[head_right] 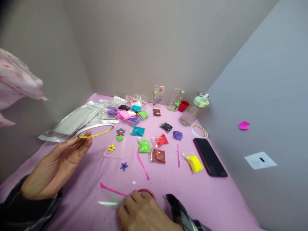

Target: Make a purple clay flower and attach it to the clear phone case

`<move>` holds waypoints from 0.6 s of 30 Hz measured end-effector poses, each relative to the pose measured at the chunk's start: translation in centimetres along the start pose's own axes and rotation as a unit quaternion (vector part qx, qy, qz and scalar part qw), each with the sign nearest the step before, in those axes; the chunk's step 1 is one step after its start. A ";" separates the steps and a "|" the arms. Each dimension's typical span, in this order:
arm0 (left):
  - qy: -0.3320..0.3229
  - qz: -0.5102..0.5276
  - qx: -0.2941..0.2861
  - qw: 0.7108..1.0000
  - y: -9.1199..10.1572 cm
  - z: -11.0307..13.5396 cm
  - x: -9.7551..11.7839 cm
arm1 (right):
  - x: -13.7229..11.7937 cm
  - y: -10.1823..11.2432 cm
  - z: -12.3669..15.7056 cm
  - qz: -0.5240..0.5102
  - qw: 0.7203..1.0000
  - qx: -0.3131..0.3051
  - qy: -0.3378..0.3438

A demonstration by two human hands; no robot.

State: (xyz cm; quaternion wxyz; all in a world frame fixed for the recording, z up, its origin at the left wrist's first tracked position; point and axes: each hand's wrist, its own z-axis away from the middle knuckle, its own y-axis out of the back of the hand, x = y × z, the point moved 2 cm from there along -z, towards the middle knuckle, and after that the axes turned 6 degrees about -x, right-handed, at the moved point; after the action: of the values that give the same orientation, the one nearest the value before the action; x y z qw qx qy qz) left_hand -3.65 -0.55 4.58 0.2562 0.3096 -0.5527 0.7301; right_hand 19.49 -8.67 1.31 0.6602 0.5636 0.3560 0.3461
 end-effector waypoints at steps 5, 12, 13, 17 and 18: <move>0.015 0.000 0.015 1.000 0.0 0.0 -0.4 | -0.6 -1.0 -0.1 0.020 0.999 0.020 -0.019; 0.012 -0.022 -0.029 0.999 0.4 -0.2 -1.0 | 0.1 -0.6 -0.1 0.016 0.998 0.023 -0.062; 0.016 -0.023 -0.037 0.999 0.4 -0.2 -1.0 | 0.1 -0.6 -0.1 0.018 0.998 0.018 -0.057; 0.016 -0.037 -0.055 0.998 0.5 -0.2 -1.2 | 0.2 -0.1 -0.2 -0.017 0.998 -0.011 -0.062; 0.012 -0.039 -0.056 0.998 0.6 -0.2 -1.3 | 0.4 0.4 -0.1 -0.044 0.997 -0.019 -0.063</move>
State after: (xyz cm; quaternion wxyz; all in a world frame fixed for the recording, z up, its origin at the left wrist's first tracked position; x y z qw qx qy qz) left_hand -3.22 -0.53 3.25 0.3081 0.3074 -0.5766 0.6914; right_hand 19.55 -8.26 1.66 0.7064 0.5557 0.3317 0.2867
